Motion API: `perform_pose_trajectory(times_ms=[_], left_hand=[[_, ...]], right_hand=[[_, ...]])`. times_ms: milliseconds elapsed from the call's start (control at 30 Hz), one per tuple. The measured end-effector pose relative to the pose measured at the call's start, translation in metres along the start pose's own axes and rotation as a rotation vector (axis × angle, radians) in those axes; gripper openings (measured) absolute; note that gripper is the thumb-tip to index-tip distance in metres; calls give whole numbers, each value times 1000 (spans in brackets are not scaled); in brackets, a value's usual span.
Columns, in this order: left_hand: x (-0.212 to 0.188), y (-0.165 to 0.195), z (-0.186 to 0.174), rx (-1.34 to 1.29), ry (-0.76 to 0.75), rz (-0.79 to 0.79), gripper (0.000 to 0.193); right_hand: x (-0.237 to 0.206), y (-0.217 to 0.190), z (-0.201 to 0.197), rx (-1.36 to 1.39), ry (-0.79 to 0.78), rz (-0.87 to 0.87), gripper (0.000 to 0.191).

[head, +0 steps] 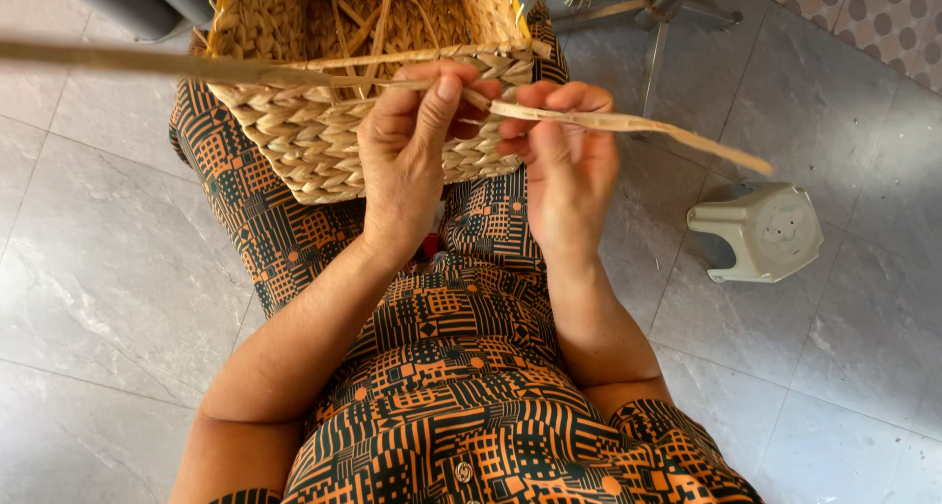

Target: The person sits with a woven water-hyacinth basket on their lap and weaves flat reed strips along its rim, threading and tightening each strip around the basket edge by hand. They pull the strips taut, fold them over the rim, and tuck the ends into the weave, working around the basket.

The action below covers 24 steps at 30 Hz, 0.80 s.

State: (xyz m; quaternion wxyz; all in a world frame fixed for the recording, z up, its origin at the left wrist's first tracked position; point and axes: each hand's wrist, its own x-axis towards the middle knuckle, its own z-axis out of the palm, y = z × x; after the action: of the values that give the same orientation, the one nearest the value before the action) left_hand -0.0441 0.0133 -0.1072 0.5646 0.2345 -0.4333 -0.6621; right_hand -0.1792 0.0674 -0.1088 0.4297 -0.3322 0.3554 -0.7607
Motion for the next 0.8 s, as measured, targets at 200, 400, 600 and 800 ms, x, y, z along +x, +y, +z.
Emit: perform_pose_trajectory(times_ms=[200, 400, 600, 800], left_hand=[[-1, 1, 1, -50, 35, -92, 22], [-3, -3, 3, 45, -68, 63, 29], [5, -17, -10, 48, 17, 25, 18], [15, -25, -26, -239, 109, -166, 22]], right_hand=[[2, 6, 1, -141, -33, -126, 9], [3, 15, -9, 51, 11, -35, 9], [4, 17, -13, -13, 46, -65, 9], [9, 22, -32, 85, 67, 7, 10]])
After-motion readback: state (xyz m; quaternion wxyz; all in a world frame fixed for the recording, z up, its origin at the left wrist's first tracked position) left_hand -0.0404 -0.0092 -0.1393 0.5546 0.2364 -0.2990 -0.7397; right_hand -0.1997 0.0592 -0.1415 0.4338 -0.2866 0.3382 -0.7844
